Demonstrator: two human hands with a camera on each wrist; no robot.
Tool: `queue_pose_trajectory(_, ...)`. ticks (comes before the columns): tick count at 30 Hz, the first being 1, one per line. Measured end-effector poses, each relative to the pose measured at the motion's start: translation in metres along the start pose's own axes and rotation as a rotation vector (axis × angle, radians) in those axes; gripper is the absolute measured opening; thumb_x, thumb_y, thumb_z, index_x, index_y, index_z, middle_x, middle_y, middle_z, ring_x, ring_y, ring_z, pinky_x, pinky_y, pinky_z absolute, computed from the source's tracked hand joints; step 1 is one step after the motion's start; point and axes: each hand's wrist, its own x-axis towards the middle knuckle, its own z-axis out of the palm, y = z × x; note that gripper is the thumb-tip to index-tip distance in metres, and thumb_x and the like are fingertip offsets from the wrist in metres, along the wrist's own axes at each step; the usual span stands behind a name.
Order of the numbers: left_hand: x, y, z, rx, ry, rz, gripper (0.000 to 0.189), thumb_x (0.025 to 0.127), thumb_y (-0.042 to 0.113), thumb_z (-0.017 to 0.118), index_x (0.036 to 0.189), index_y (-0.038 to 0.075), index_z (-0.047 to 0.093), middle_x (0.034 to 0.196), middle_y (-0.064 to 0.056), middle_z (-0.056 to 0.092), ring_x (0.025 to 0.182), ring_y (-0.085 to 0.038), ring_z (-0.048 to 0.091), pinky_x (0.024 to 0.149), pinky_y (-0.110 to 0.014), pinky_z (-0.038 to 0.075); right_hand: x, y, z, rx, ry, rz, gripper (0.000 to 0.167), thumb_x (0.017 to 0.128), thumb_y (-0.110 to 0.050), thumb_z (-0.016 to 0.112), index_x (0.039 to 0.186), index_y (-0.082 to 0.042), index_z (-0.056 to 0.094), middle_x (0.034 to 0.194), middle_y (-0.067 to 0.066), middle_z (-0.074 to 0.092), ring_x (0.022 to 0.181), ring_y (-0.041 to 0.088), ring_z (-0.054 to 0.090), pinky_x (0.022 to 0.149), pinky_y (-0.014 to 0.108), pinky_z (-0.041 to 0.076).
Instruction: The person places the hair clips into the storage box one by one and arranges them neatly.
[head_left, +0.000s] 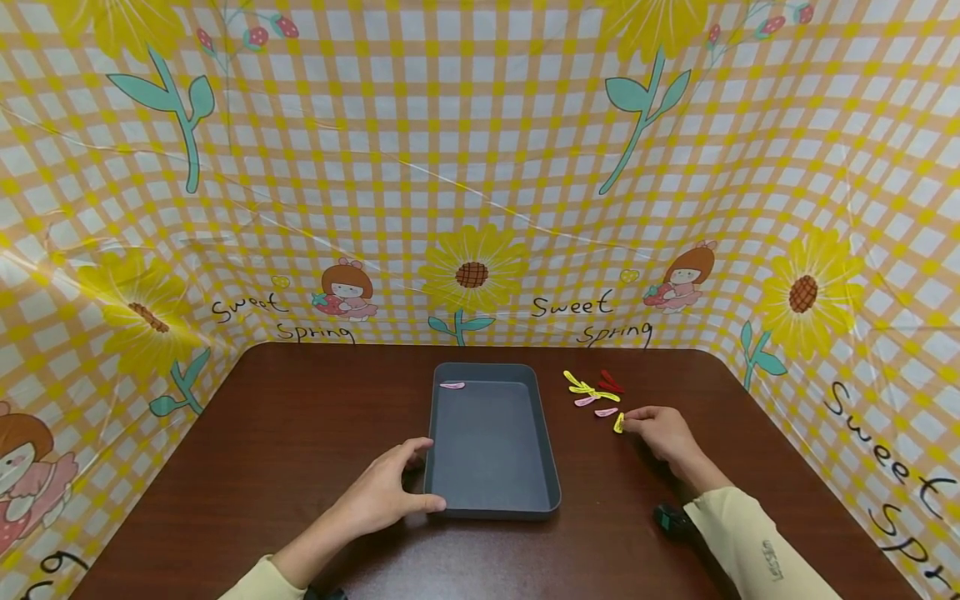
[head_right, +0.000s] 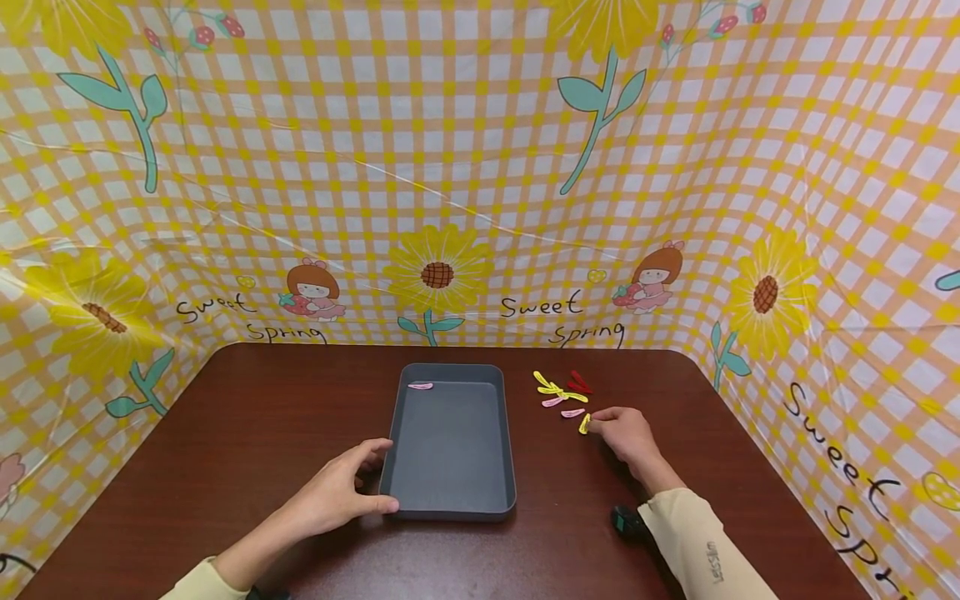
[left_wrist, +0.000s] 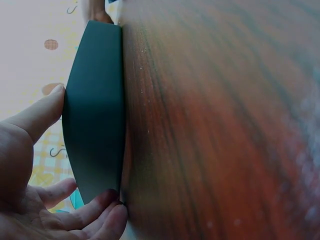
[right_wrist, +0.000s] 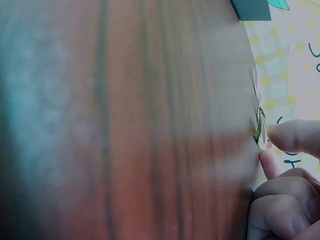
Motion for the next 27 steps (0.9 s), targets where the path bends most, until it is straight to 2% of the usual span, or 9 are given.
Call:
queue_pose_trajectory(9, 0.0, 0.001, 0.0, -0.004, -0.003, -0.007, 0.087, 0.077, 0.045, 0.086, 0.146, 0.01, 0.047, 0.138, -0.013, 0.057, 0.124, -0.033, 0.057, 0.1, -0.055, 0.045, 0.002, -0.002, -0.002, 0.015, -0.041, -0.003, 0.036, 0.091, -0.016, 0.067, 0.122, 0.002, 0.068, 0.056, -0.01, 0.045, 0.043, 0.008, 0.031, 0.042, 0.025, 0.03)
queue_pose_trajectory(17, 0.0, 0.001, -0.001, -0.01, -0.005, -0.009, 0.087, 0.078, 0.045, 0.086, 0.147, 0.009, 0.047, 0.139, -0.014, 0.057, 0.124, -0.033, 0.057, 0.1, -0.056, 0.045, 0.009, 0.002, -0.007, 0.046, -0.086, 0.019, 0.033, 0.099, -0.023, 0.06, 0.124, -0.003, 0.07, 0.051, -0.011, 0.033, 0.043, 0.008, 0.028, 0.042, 0.024, 0.03)
queue_pose_trajectory(27, 0.0, -0.002, 0.0, -0.005, -0.009, -0.009, 0.087, 0.078, 0.045, 0.086, 0.147, 0.01, 0.047, 0.142, -0.012, 0.056, 0.125, -0.033, 0.056, 0.1, -0.056, 0.045, 0.005, 0.007, -0.011, 0.159, -0.144, 0.002, 0.043, 0.097, -0.017, 0.065, 0.132, 0.008, 0.06, 0.053, -0.012, 0.03, 0.044, 0.005, 0.025, 0.043, 0.022, 0.029)
